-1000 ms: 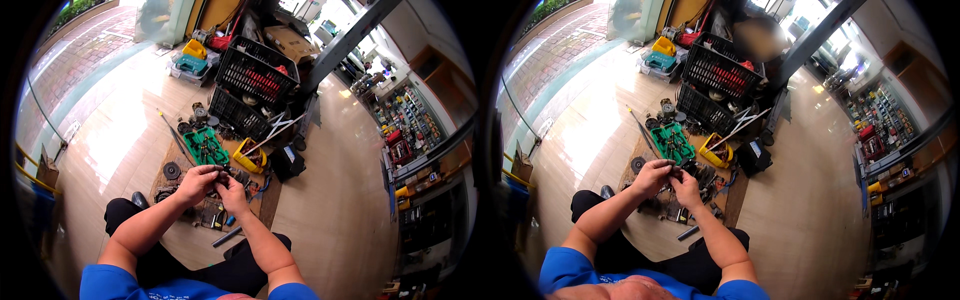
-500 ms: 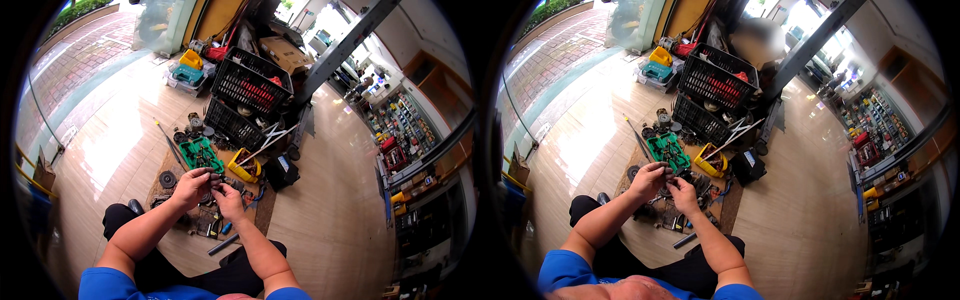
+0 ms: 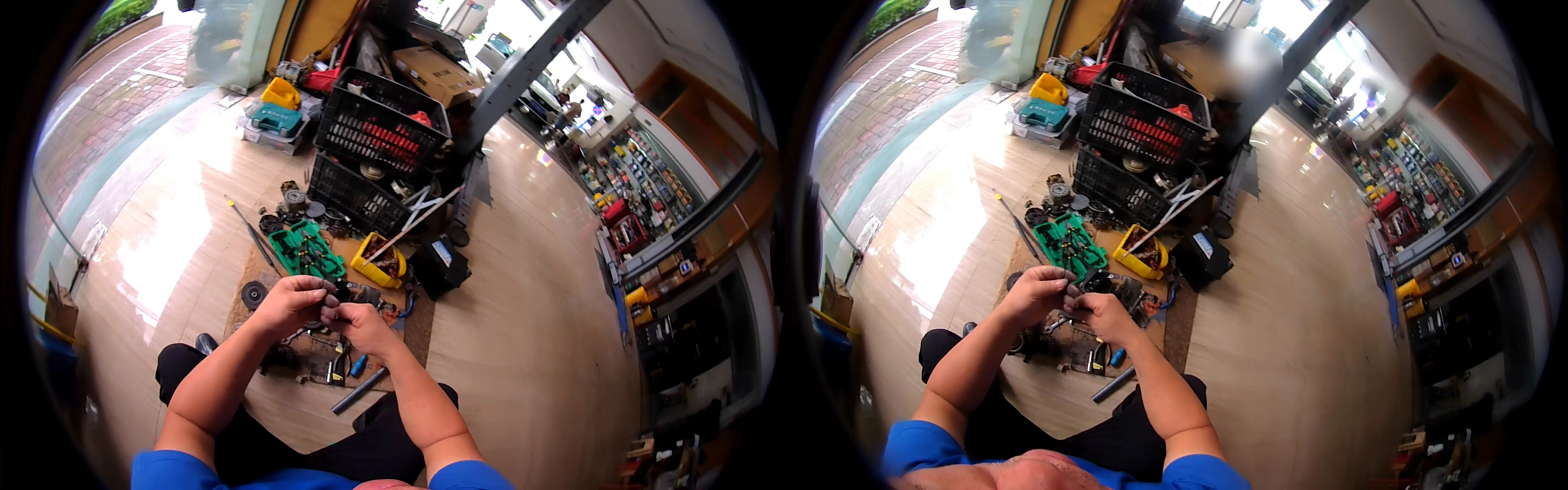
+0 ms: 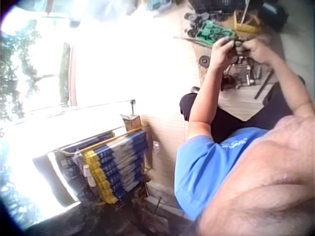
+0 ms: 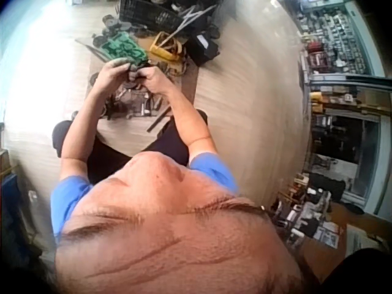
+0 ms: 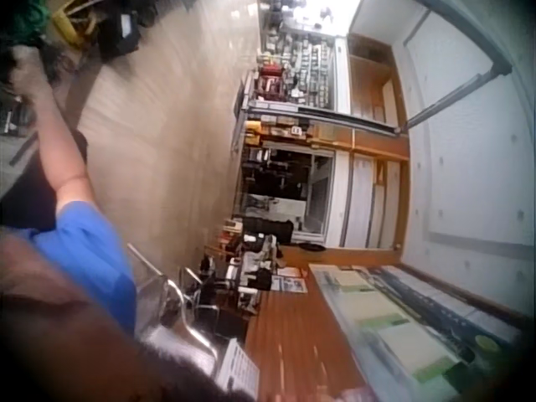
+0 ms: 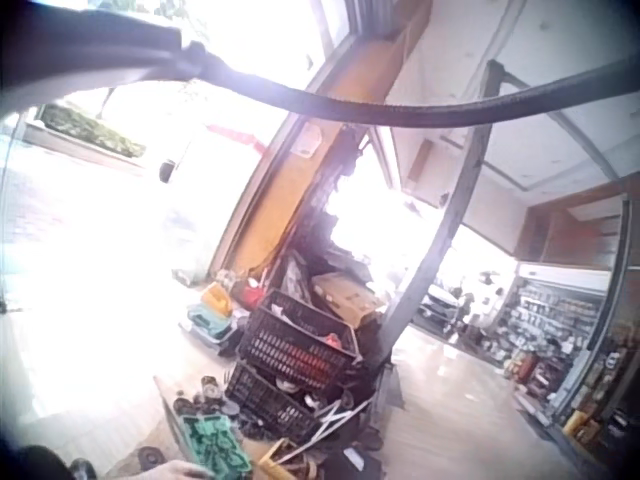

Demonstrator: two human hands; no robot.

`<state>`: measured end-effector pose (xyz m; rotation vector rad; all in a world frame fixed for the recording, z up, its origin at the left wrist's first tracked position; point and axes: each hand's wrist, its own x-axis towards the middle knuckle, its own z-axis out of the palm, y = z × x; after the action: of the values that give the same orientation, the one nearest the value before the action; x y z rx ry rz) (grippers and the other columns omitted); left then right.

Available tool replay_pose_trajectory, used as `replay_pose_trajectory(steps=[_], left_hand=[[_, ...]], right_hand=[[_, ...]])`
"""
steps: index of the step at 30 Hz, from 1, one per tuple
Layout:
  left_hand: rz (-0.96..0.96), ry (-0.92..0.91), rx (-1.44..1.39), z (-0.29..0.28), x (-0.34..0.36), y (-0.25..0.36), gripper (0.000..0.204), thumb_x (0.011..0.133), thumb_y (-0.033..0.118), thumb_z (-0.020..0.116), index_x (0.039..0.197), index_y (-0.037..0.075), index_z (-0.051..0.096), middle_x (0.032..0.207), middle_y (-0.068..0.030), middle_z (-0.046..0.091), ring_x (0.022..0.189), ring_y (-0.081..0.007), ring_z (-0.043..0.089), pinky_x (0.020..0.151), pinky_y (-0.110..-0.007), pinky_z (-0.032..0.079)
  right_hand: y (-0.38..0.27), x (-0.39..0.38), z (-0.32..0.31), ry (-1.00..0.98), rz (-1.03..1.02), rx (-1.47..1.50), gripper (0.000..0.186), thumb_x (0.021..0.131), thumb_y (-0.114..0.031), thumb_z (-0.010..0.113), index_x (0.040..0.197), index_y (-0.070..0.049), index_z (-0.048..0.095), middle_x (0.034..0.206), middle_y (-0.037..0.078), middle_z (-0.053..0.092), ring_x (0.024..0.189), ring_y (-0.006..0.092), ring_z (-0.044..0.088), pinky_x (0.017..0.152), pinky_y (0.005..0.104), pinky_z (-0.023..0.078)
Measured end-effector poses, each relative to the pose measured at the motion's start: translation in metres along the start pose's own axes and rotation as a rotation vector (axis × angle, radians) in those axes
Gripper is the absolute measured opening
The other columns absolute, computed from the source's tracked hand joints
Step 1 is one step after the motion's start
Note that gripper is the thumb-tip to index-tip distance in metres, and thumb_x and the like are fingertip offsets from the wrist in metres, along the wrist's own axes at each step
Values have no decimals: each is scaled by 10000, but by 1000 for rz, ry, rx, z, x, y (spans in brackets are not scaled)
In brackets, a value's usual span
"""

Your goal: The person disassembles a small mechanical part by hand, removing a cover plate to reveal a spring and a diaphragm.

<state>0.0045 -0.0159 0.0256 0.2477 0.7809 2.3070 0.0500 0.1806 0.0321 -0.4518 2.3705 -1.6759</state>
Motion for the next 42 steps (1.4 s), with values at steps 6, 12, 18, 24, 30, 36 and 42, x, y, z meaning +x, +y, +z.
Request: replay_pose_trajectory(steps=[6,12,18,24,30,36,42], left_hand=[[-191,-66,422,5,-3,7,211,949,27,556,1106,-96,627,948,-150,706,812,-218,700,775,-342,584],[-277,-128,710,5,-3,5,196,966,80,580,1087,-43,672,921,-86,721,814,-147,694,765,-294,569],[-281,-152,828,7,-3,4,197,973,98,576,1065,-44,677,900,-84,719,791,-145,692,747,-293,568],[-295,-77,1137,16,-4,0,189,953,93,576,1043,-29,689,840,-81,721,763,-138,690,723,-286,563],[-136,-93,1535,10,-5,-9,200,874,182,628,962,22,709,800,-147,709,724,-239,696,708,-357,542],[-63,-23,1661,-1,-4,-20,218,846,220,614,928,42,709,825,-223,662,767,-398,649,723,-440,519],[22,142,1653,4,-4,-25,209,841,219,609,876,34,702,834,-243,648,822,-424,638,746,-477,515]], right_hand=[[11,1,-16,-69,-164,-400,131,848,-128,677,938,-34,659,863,136,659,801,306,641,714,360,509],[21,0,-16,-102,-189,-534,158,805,-128,694,916,-33,632,835,137,625,811,338,623,705,394,500],[20,0,-15,-72,-230,-572,135,808,-96,662,922,-29,632,853,143,629,830,351,626,714,407,509],[21,1,-16,-54,-216,-636,140,818,-101,642,941,-34,637,887,150,645,847,352,634,727,412,516],[24,2,-15,25,-151,-687,133,842,-143,642,935,-49,640,874,153,647,832,364,632,721,433,513],[13,1,-9,115,-99,-665,147,863,-190,644,924,-56,644,867,162,647,825,377,634,707,443,511],[4,0,-1,183,-92,-569,153,866,-187,636,908,-40,648,862,174,654,817,384,638,701,434,510]])
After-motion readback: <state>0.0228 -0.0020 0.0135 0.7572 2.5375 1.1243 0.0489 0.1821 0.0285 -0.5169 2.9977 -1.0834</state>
